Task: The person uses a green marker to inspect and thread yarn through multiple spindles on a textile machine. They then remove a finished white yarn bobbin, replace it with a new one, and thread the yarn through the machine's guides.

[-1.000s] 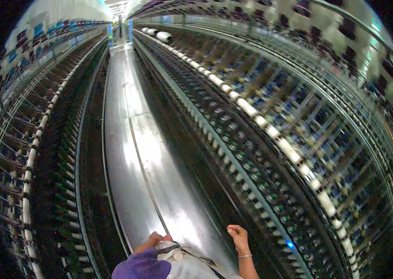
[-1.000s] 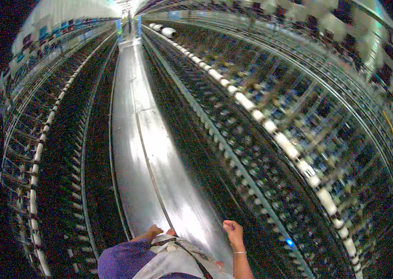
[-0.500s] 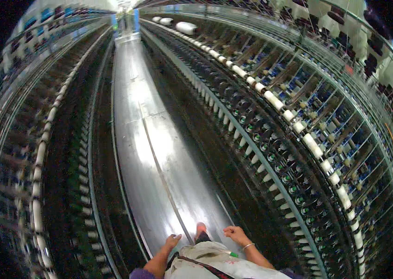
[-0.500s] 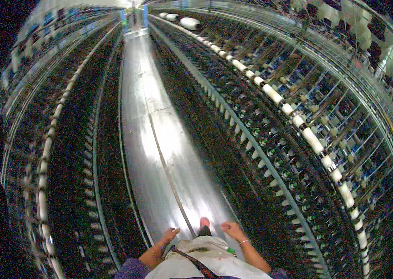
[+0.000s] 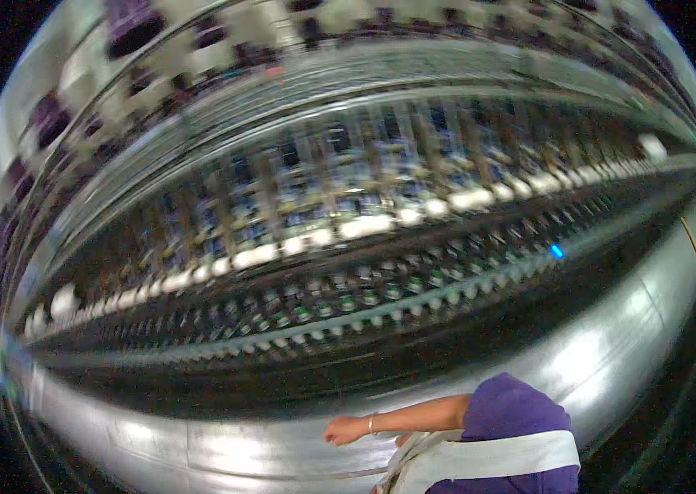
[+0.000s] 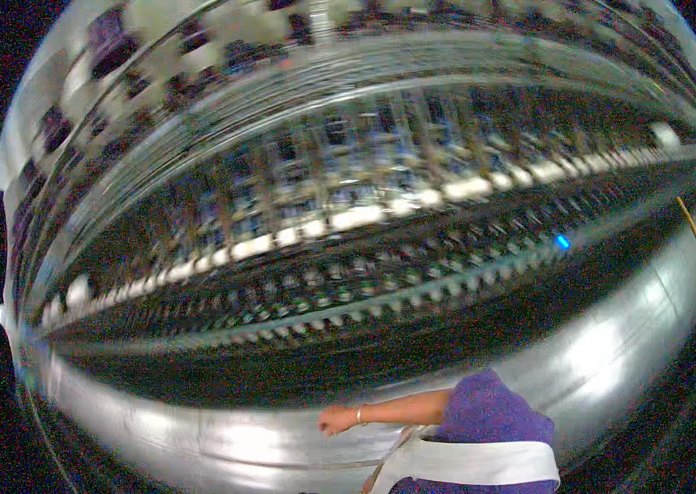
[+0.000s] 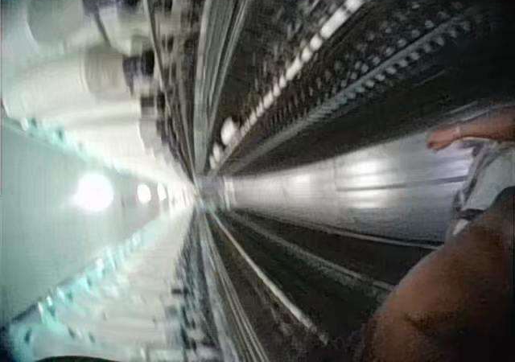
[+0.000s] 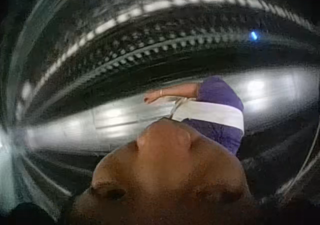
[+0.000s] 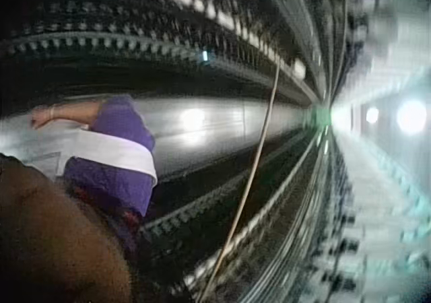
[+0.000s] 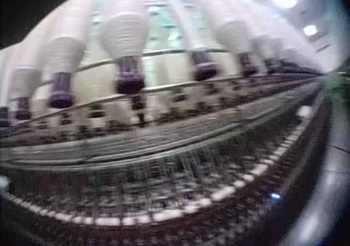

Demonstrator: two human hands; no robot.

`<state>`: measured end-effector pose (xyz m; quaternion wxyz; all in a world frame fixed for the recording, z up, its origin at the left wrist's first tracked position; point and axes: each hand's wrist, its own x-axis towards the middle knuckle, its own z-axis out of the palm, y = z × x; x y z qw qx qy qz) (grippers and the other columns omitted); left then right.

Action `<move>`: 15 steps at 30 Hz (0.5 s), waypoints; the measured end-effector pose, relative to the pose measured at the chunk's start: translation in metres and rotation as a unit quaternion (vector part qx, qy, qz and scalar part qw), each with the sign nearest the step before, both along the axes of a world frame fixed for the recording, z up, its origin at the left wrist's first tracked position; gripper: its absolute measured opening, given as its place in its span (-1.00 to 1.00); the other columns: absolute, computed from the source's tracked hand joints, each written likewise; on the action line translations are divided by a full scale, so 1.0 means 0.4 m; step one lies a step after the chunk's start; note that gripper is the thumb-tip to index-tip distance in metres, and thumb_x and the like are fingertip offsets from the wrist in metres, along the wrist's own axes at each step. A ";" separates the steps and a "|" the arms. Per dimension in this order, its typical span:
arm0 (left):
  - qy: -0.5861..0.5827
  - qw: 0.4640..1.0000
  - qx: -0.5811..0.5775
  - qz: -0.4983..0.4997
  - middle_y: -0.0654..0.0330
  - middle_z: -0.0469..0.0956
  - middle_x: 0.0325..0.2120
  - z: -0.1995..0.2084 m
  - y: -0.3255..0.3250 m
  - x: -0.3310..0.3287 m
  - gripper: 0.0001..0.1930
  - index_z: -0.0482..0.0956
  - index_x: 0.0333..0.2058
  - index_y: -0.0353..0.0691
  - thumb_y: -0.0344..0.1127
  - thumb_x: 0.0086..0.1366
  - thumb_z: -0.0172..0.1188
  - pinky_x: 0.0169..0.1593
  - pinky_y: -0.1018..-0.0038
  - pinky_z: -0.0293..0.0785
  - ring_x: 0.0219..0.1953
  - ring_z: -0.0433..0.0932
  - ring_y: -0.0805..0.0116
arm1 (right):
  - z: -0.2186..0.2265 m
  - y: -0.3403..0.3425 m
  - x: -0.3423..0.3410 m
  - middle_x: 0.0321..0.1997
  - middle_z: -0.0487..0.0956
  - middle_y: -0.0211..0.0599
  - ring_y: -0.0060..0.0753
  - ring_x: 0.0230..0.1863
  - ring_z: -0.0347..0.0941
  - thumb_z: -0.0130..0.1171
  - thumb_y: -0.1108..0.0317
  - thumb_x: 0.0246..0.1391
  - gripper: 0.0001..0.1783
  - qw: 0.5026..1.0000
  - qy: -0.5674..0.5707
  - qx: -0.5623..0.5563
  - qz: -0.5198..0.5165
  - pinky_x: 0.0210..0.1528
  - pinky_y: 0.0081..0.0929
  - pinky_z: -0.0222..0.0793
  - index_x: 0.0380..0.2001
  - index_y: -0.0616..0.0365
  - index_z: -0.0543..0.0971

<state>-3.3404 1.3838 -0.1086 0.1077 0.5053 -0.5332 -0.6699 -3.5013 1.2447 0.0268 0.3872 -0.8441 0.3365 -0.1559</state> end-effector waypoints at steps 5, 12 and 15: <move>-0.016 0.987 0.009 -0.161 0.02 0.42 0.06 0.050 -0.092 0.019 -0.53 0.37 0.10 -0.24 -0.09 0.32 -0.08 0.18 0.29 0.21 0.10 0.37 0.12 | 0.018 0.143 -0.008 -0.35 0.59 -0.15 -0.07 -0.25 0.51 0.13 0.28 -0.13 -0.71 0.993 -0.041 0.002 -0.110 -0.18 -0.18 0.38 -0.29 0.16 0.55; -0.030 0.937 0.057 -0.344 0.03 0.40 0.09 0.047 -0.035 -0.032 -0.50 0.35 0.12 -0.24 -0.08 0.31 -0.04 0.21 0.31 0.17 0.13 0.34 0.16 | -0.271 0.562 -0.336 -0.33 0.58 -0.14 0.01 -0.24 0.49 0.14 0.12 -0.11 -0.68 0.873 0.116 0.063 -0.469 -0.21 -0.14 0.40 -0.35 0.12 0.59; -0.029 0.926 0.069 -0.370 0.03 0.39 0.10 0.057 -0.014 -0.024 -0.49 0.35 0.13 -0.24 -0.08 0.30 -0.02 0.22 0.32 0.16 0.14 0.33 0.18 | -0.341 0.809 -0.431 -0.38 0.59 -0.21 -0.06 -0.26 0.50 0.15 0.02 -0.10 -0.69 0.801 0.220 0.052 -0.554 -0.23 -0.15 0.41 -0.48 0.02 0.63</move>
